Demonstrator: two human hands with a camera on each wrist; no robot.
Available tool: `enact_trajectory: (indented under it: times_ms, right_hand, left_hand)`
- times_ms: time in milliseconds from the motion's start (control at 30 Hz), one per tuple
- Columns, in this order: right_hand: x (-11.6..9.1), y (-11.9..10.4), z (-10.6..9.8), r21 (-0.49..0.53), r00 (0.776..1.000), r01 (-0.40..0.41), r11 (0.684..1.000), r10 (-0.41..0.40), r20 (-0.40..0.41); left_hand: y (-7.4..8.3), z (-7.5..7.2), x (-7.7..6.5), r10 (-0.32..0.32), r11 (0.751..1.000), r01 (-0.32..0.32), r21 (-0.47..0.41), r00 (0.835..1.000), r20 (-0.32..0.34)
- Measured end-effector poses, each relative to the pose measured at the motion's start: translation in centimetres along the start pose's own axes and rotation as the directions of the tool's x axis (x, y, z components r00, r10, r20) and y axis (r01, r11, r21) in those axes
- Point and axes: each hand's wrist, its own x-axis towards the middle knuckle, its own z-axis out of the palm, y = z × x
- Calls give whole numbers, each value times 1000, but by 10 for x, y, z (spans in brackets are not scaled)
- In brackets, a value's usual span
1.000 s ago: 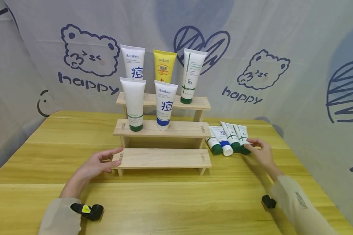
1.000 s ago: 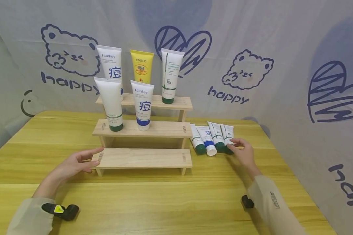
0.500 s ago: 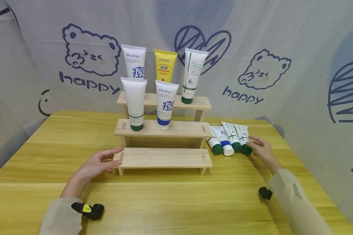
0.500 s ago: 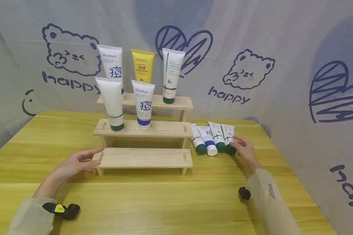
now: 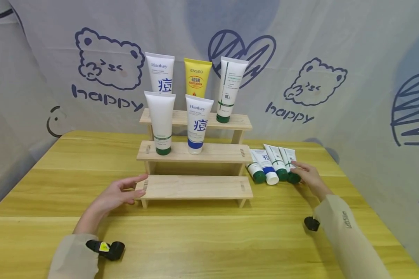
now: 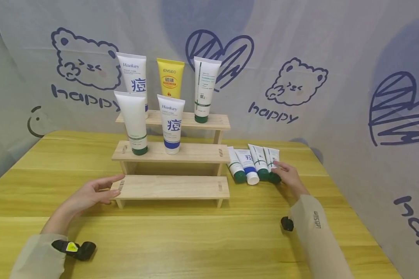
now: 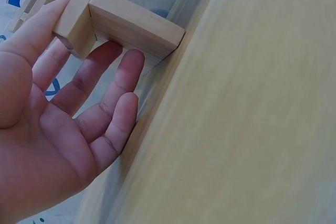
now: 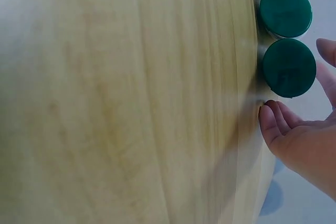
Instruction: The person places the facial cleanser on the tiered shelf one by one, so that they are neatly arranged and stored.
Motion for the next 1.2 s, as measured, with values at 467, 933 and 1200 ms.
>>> enact_trajectory:
  times_ms: [467,933,1200]
  right_hand:
    - [-25,-37,5,-68,997,-74,995,74,-9]
    - [-30,-39,2,-20,997,-70,997,69,-36]
    - [-33,-39,-3,35,997,-73,997,73,-14]
  left_hand:
    - [0,0,0,1,1000,-1,-7,1000,-5]
    - [1,1,0,-2,1000,2,-2,1000,-9]
    - [-1,1,1,2,1000,-2,-5,1000,-6]
